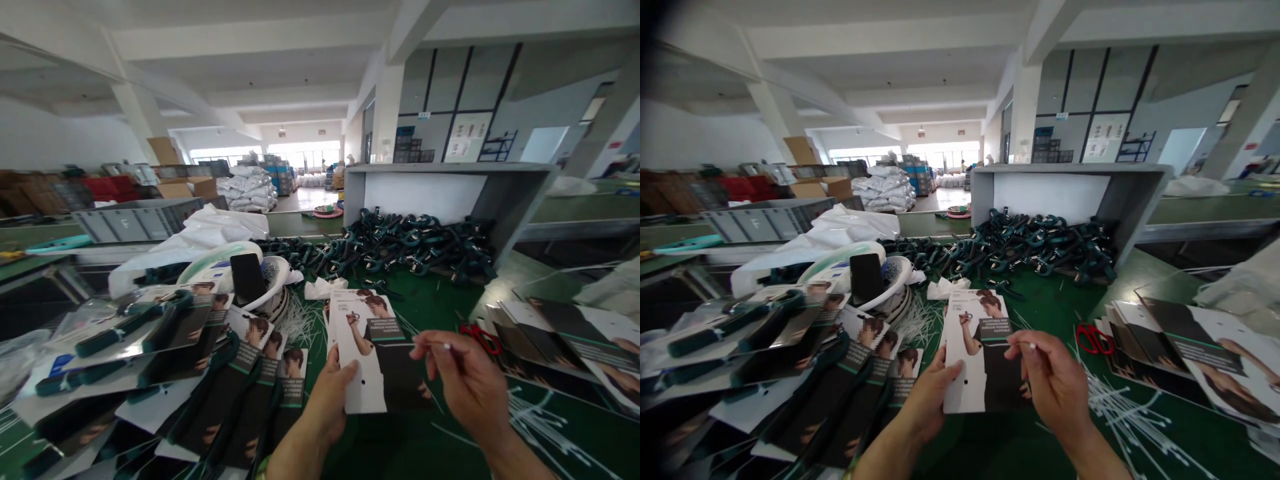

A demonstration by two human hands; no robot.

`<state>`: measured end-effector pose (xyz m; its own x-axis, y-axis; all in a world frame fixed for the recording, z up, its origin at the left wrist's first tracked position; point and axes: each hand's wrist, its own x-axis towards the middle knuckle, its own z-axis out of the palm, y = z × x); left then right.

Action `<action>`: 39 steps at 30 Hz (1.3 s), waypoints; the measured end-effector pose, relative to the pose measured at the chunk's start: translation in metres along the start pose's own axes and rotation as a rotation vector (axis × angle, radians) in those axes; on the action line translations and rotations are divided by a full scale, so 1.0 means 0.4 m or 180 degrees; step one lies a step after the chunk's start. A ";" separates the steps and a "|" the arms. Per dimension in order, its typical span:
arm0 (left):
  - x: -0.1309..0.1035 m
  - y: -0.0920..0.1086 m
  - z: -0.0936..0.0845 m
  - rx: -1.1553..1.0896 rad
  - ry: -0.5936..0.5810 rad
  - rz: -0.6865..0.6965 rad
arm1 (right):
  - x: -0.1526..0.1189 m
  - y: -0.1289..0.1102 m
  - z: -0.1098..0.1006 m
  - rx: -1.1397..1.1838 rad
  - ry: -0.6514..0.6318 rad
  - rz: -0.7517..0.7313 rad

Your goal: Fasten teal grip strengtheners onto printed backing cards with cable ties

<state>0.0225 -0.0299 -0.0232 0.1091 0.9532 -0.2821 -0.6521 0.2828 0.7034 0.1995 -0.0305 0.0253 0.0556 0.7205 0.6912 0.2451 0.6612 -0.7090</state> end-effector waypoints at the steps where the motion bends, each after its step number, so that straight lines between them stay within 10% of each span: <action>1: -0.002 0.001 0.001 -0.0045 0.0031 0.0020 | -0.013 -0.001 0.006 -0.0069 -0.0138 -0.0035; 22: -0.031 0.014 0.007 0.0058 0.0051 0.0233 | -0.028 -0.004 0.037 -0.0160 -0.0791 -0.0463; 33: -0.062 0.011 0.029 -0.0025 -0.0288 0.0057 | -0.033 0.034 0.069 -0.1357 -0.1149 -0.1604; 39: -0.051 0.026 0.006 0.0012 -0.0259 0.0123 | -0.026 0.024 0.011 -0.1485 -0.1072 -0.1092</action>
<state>0.0155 -0.0460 -0.0086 0.1447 0.9689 -0.2008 -0.6541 0.2459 0.7153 0.1970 -0.0305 0.0106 -0.3868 0.5613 0.7317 0.5920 0.7595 -0.2697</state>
